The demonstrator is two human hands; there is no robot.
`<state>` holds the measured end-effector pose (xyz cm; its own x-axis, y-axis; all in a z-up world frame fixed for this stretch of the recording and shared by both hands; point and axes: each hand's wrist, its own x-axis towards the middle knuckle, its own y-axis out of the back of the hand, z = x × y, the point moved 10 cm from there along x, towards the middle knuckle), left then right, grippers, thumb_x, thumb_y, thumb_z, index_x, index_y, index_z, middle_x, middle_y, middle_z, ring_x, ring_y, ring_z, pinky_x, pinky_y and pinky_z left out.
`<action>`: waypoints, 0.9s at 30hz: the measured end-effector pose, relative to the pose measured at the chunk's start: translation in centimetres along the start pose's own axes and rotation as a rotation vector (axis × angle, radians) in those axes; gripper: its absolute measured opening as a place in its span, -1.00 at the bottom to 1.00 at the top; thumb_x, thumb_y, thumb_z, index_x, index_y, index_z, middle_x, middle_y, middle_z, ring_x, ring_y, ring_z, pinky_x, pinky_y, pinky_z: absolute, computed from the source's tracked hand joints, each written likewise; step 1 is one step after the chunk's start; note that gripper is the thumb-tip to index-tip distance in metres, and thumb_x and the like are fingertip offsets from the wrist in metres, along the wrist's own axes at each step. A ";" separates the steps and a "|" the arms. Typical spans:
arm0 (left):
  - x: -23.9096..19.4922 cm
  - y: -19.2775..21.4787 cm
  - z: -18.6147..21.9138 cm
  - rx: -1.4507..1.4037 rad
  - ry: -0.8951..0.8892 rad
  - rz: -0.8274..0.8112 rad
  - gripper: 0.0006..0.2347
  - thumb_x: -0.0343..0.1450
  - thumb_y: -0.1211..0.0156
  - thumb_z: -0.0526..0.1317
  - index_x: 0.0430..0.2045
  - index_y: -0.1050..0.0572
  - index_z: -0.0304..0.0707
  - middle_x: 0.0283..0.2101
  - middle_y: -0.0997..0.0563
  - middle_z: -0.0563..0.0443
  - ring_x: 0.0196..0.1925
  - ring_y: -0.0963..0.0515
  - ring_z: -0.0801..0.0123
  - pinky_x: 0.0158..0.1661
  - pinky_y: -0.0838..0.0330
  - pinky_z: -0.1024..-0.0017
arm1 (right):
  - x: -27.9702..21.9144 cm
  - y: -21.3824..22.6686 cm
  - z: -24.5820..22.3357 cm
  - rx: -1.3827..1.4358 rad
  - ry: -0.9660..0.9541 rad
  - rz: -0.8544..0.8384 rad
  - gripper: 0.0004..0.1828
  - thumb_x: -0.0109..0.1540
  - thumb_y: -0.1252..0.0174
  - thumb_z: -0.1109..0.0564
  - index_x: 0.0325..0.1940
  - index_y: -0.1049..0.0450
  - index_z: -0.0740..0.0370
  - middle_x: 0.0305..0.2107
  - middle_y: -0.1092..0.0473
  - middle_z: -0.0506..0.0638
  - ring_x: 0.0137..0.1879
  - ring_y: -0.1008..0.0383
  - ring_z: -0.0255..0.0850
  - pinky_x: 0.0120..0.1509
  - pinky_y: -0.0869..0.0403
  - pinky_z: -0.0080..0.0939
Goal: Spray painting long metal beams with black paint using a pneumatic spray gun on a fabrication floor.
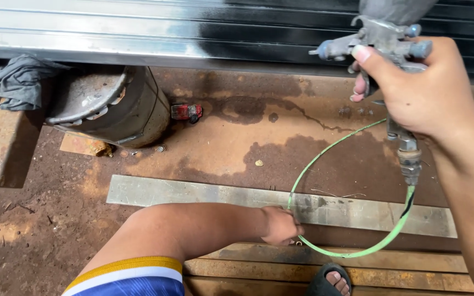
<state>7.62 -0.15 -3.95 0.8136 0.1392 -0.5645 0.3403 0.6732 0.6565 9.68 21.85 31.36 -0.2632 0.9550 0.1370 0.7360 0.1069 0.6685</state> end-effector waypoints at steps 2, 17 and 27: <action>-0.4 0.1 0.1 -0.008 0.008 -0.003 -0.60 0.55 0.19 -0.07 0.29 -0.30 -0.13 0.19 -0.52 -0.21 0.31 -0.41 -0.05 0.20 -0.38 0.02 | 0.7 -1.2 -0.9 0.028 -0.007 -0.009 -0.68 0.59 -0.12 0.15 -0.24 -0.50 0.27 -0.48 -0.47 -0.02 -0.34 -0.52 -0.31 -0.09 -0.47 -0.39; -1.2 -1.4 -0.4 0.013 0.030 -0.024 -0.60 0.57 0.15 -0.08 0.31 -0.29 -0.16 0.31 -0.43 -0.19 0.34 -0.39 -0.03 0.21 -0.38 0.02 | 2.7 -9.3 -8.0 0.283 0.020 -0.174 -0.73 0.47 -0.11 0.07 -0.28 -0.49 0.21 -0.51 -0.48 -0.06 -0.43 -0.55 -0.30 -0.18 -0.56 -0.37; -3.9 0.1 0.5 -0.031 0.074 -0.113 -0.55 0.55 0.00 -0.20 0.41 -0.21 -0.12 0.39 -0.37 -0.17 0.48 -0.27 0.04 0.37 -0.24 0.08 | 1.9 -7.7 -4.1 0.081 -0.009 -0.132 -0.66 0.50 -0.13 0.06 -0.37 -0.50 0.13 -0.53 -0.49 -0.11 -0.39 -0.57 -0.36 -0.08 -0.44 -0.39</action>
<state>4.73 -0.99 -1.45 0.7335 0.1137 -0.6701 0.4121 0.7096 0.5715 0.96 21.69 29.52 -0.3558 0.9335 0.0451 0.7434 0.2535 0.6190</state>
